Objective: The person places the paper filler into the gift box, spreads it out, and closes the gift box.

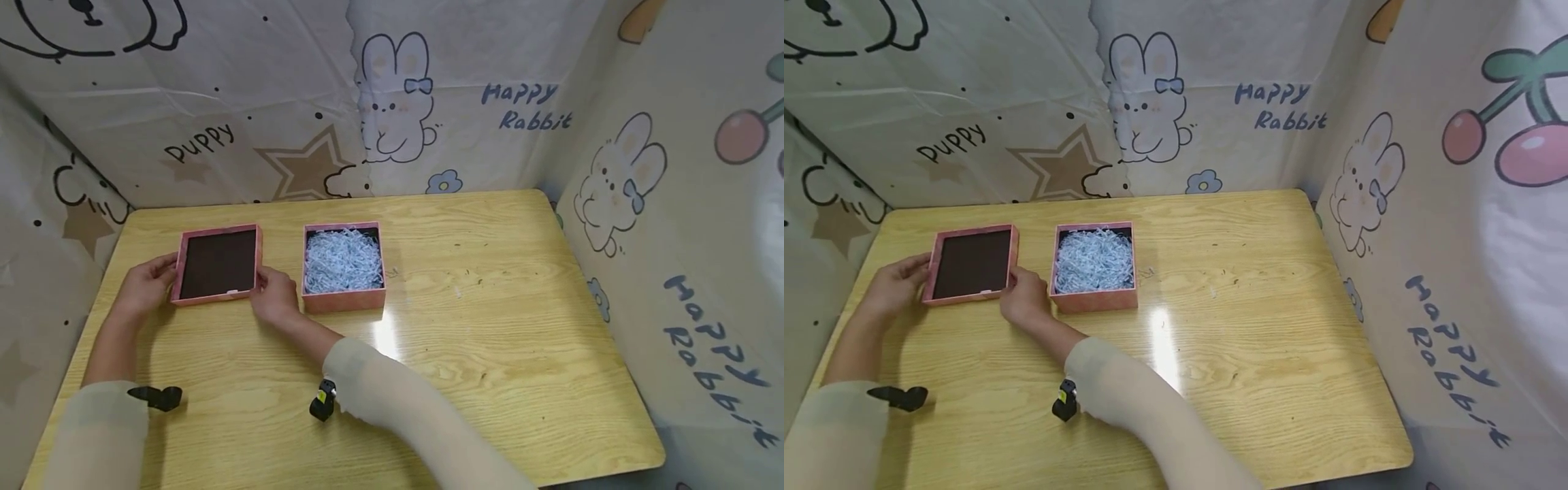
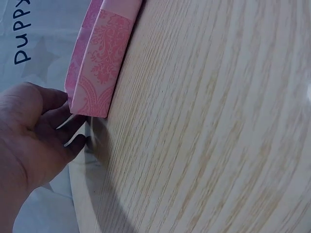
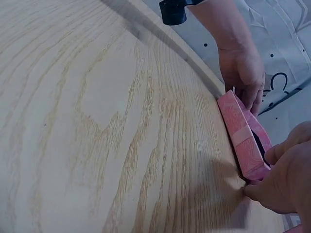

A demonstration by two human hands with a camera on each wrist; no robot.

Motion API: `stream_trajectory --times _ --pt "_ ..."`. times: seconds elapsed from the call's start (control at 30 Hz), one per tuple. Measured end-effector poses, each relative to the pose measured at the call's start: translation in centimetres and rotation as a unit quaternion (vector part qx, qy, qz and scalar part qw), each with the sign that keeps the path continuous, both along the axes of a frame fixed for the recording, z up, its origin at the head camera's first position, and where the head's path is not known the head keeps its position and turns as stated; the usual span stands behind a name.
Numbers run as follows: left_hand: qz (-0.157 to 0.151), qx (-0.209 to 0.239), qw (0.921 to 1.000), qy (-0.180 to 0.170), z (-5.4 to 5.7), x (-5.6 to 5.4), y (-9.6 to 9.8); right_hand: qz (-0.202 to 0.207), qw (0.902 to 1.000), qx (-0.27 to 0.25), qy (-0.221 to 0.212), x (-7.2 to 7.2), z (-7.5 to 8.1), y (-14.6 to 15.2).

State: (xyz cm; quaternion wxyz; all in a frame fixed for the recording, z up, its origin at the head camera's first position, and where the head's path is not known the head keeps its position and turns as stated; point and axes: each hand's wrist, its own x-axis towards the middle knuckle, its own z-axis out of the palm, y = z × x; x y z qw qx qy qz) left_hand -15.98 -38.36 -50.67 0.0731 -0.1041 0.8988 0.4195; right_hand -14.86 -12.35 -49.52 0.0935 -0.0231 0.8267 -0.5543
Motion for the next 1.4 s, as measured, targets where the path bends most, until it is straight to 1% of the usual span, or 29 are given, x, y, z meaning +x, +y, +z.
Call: stream_trajectory --times 0.17,0.27,0.33,0.43,0.5,0.57,0.67,0.7,0.8,0.87,0.93,1.0,1.1,1.2,1.3,1.4 --pt "0.005 0.020 0.9998 0.003 0.3 0.2 0.1 -0.035 0.9962 -0.076 -0.024 -0.1 -0.2 -0.1" --pt "0.000 0.027 0.9996 0.004 0.7 0.4 0.0 -0.045 0.9935 -0.100 -0.031 -0.1 -0.1 -0.1" --pt "-0.008 0.035 0.9993 0.007 1.0 0.7 0.0 -0.052 0.9924 -0.106 -0.033 0.0 0.2 0.0" --pt "-0.021 0.047 0.9987 0.007 1.6 1.1 0.1 -0.061 0.9928 -0.098 -0.031 0.3 0.8 0.2" --pt "-0.028 0.059 0.9978 0.011 2.0 1.3 0.1 -0.060 0.9950 -0.077 -0.021 0.6 1.4 0.4" --pt "-0.030 0.059 0.9977 0.015 2.6 1.6 0.1 -0.045 0.9975 -0.054 -0.004 1.0 2.0 0.7" --pt "-0.028 0.067 0.9970 0.028 3.6 2.2 -0.1 -0.011 0.9991 -0.021 0.035 1.6 3.1 1.1" --pt "-0.027 0.071 0.9965 0.033 4.0 2.3 -0.1 0.000 0.9988 -0.015 0.048 1.8 3.5 1.2" --pt "-0.026 0.095 0.9940 0.046 5.2 2.7 0.1 0.019 0.9965 -0.017 0.080 2.0 4.6 2.1" --pt "-0.025 0.111 0.9921 0.052 6.0 2.7 0.5 0.025 0.9945 -0.027 0.098 1.7 5.3 2.9" --pt "-0.024 0.120 0.9907 0.058 6.7 2.7 1.0 0.026 0.9924 -0.052 0.108 1.3 5.9 3.9" --pt "-0.024 0.121 0.9906 0.060 7.3 2.5 1.7 0.025 0.9903 -0.069 0.119 0.7 6.3 5.0" --pt "-0.025 0.135 0.9884 0.065 8.0 2.4 3.0 0.010 0.9898 -0.081 0.117 -0.2 6.6 6.5" --pt "-0.019 0.179 0.9810 0.074 8.4 1.9 4.2 0.001 0.9899 -0.075 0.120 -0.9 6.9 7.7" --pt "-0.009 0.231 0.9696 0.080 8.6 1.4 5.4 -0.005 0.9885 -0.075 0.131 -1.5 7.3 8.8" --pt "-0.008 0.243 0.9665 0.082 8.8 0.9 6.9 -0.015 0.9874 -0.085 0.133 -2.1 7.4 10.2"
